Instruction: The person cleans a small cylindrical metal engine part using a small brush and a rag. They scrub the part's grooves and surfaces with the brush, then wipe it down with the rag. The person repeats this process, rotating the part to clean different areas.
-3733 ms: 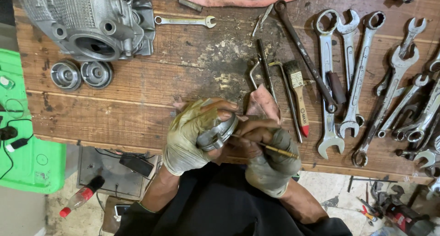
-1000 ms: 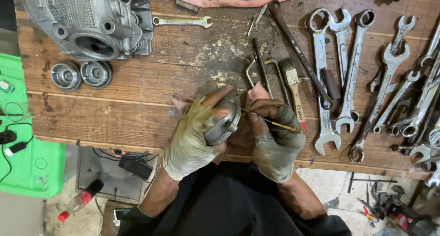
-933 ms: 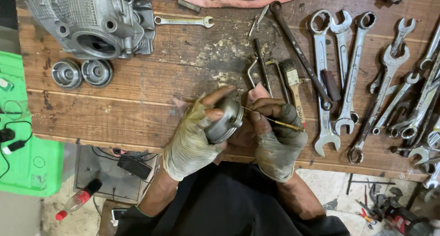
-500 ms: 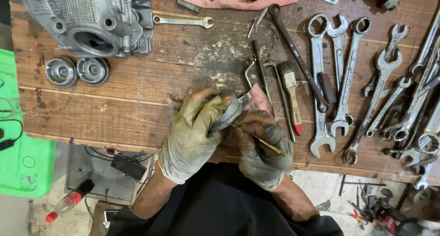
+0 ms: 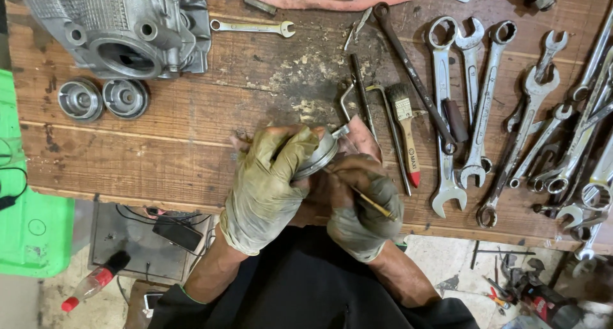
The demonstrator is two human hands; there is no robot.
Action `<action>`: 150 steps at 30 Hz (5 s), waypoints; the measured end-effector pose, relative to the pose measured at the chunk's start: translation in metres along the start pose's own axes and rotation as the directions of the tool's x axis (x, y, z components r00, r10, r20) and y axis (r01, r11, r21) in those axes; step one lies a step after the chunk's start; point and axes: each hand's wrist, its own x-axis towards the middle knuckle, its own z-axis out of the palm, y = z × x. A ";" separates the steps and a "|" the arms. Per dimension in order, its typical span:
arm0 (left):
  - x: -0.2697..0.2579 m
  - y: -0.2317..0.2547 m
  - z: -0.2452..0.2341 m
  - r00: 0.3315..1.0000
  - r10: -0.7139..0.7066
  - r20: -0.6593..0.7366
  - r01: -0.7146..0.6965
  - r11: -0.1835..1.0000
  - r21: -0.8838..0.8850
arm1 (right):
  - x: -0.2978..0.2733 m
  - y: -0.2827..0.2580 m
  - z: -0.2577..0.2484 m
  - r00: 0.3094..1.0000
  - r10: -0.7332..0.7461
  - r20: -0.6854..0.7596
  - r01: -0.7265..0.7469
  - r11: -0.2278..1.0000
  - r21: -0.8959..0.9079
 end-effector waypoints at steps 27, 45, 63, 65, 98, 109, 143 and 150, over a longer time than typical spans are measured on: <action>0.006 0.017 -0.013 0.975 -0.164 -0.151 0.116 0.951 -0.286 | 0.044 -0.022 -0.029 0.991 0.074 0.115 -0.104 0.955 0.277; -0.007 0.012 -0.040 0.903 -0.405 0.147 -0.002 -0.346 -0.938 | 0.070 -0.007 -0.034 0.735 0.006 0.678 0.411 0.792 -0.452; 0.015 0.006 -0.024 0.900 -0.400 0.170 0.011 -0.369 -0.929 | 0.146 0.061 -0.103 0.732 0.174 0.659 0.349 0.735 -0.581; 0.006 -0.006 -0.007 0.872 -0.351 0.342 0.146 -0.480 -0.865 | 0.145 0.066 -0.109 0.749 0.243 0.616 0.269 0.738 -0.618; 0.017 0.020 0.003 0.837 -0.488 -0.246 0.085 0.561 -0.823 | 0.039 -0.038 0.022 0.856 0.414 0.309 -0.514 0.746 0.424; 0.015 0.017 0.008 0.854 -0.483 -0.193 0.042 0.434 -0.900 | 0.042 -0.053 0.018 0.873 0.363 0.325 -0.470 0.804 0.364; 0.014 0.020 0.016 0.820 -0.479 -0.313 0.027 0.578 -0.815 | 0.020 -0.054 0.001 0.890 0.355 0.286 -0.429 0.865 0.262; 0.011 0.024 0.011 0.891 -0.367 -0.267 0.026 0.629 -0.777 | 0.041 -0.070 0.009 0.928 0.222 0.301 -0.289 0.936 0.200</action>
